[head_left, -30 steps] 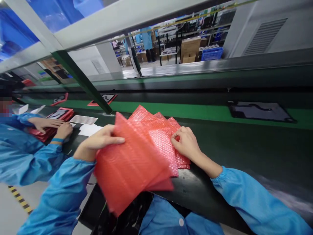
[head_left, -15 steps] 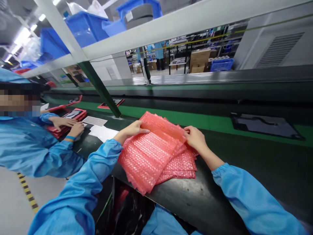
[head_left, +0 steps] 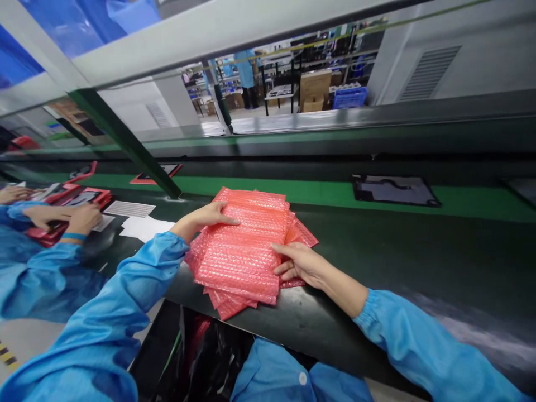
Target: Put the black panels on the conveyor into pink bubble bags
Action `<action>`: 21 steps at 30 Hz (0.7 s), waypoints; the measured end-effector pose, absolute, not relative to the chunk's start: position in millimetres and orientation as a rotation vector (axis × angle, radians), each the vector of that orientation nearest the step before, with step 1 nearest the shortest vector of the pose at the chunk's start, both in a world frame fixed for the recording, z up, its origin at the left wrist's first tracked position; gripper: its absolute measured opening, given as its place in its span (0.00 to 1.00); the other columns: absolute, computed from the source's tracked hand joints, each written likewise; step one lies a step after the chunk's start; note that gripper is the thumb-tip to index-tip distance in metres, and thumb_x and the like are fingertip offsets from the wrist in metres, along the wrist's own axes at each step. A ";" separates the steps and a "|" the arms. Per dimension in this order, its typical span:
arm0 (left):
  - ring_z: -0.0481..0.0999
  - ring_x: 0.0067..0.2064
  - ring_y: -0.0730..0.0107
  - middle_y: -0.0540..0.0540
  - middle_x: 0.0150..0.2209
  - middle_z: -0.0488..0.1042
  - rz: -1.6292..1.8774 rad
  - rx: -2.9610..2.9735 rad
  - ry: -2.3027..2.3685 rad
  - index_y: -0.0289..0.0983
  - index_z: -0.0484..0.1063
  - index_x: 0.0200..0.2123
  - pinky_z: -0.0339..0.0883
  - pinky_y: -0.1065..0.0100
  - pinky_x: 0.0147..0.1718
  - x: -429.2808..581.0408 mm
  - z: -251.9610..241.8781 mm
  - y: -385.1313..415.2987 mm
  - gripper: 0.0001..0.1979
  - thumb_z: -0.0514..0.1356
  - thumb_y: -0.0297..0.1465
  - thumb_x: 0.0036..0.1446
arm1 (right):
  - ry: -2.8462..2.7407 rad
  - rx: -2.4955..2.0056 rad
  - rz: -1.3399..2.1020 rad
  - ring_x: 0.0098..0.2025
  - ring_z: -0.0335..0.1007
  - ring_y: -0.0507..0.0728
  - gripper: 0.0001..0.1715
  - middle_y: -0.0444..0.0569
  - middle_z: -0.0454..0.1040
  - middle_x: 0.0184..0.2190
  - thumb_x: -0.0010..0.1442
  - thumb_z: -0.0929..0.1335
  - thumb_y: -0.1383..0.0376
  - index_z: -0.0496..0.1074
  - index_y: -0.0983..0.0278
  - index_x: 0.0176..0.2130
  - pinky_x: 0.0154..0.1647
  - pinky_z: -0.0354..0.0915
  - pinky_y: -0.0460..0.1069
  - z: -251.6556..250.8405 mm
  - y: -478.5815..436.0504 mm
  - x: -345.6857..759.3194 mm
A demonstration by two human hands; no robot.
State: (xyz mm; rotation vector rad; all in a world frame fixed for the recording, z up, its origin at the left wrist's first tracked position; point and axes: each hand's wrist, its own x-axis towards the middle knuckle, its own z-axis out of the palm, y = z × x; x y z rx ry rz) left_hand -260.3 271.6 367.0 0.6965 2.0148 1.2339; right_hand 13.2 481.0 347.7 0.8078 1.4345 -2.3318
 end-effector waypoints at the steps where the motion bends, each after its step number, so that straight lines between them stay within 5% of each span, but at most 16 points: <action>1: 0.83 0.48 0.43 0.34 0.49 0.81 1.219 0.719 1.955 0.34 0.81 0.50 0.81 0.56 0.45 -252.4 373.6 271.4 0.32 0.85 0.36 0.43 | 1.454 0.819 -2.355 0.20 0.72 0.52 0.14 0.50 0.77 0.28 0.68 0.76 0.64 0.71 0.68 0.38 0.14 0.64 0.41 348.7 478.2 8.1; 4: 0.83 0.49 0.43 0.35 0.51 0.81 1.365 0.740 1.804 0.35 0.79 0.54 0.82 0.55 0.45 -232.8 391.7 267.2 0.33 0.83 0.35 0.46 | 1.513 0.776 -2.446 0.17 0.65 0.48 0.12 0.47 0.74 0.23 0.64 0.78 0.67 0.73 0.69 0.34 0.14 0.58 0.39 354.9 470.1 -6.1; 7: 0.83 0.48 0.45 0.37 0.50 0.81 1.585 0.689 1.753 0.34 0.77 0.56 0.82 0.55 0.46 -226.2 409.3 257.3 0.34 0.82 0.33 0.47 | 1.409 0.633 -2.686 0.33 0.80 0.55 0.15 0.51 0.83 0.36 0.55 0.80 0.71 0.78 0.68 0.43 0.35 0.78 0.46 373.6 464.2 -23.1; 10: 0.83 0.46 0.50 0.41 0.45 0.82 1.760 0.645 1.730 0.32 0.76 0.55 0.81 0.58 0.46 -229.1 429.2 245.3 0.27 0.78 0.35 0.56 | 1.393 0.447 -2.837 0.47 0.83 0.61 0.21 0.54 0.83 0.46 0.55 0.80 0.69 0.79 0.66 0.48 0.54 0.80 0.54 405.0 468.2 -41.5; 13: 0.82 0.49 0.49 0.42 0.44 0.81 1.739 0.618 1.645 0.31 0.76 0.54 0.79 0.58 0.49 -226.2 439.8 237.4 0.23 0.74 0.39 0.64 | 1.483 0.387 -2.860 0.48 0.83 0.64 0.18 0.56 0.83 0.45 0.60 0.78 0.64 0.78 0.67 0.48 0.56 0.80 0.58 430.5 480.9 -45.8; 18: 0.81 0.43 0.61 0.41 0.48 0.80 1.618 0.471 1.579 0.35 0.74 0.57 0.76 0.65 0.43 -188.7 403.6 241.7 0.38 0.84 0.35 0.45 | 1.529 0.798 -2.775 0.49 0.83 0.67 0.26 0.57 0.83 0.48 0.59 0.76 0.62 0.77 0.65 0.56 0.52 0.82 0.60 403.5 494.2 3.0; 21: 0.79 0.38 0.68 0.43 0.45 0.80 1.594 0.285 1.623 0.35 0.73 0.58 0.70 0.70 0.36 -160.6 364.4 254.9 0.39 0.83 0.35 0.44 | 1.577 1.103 -2.545 0.49 0.83 0.70 0.27 0.61 0.82 0.50 0.59 0.77 0.59 0.78 0.67 0.55 0.51 0.82 0.61 352.3 501.5 41.3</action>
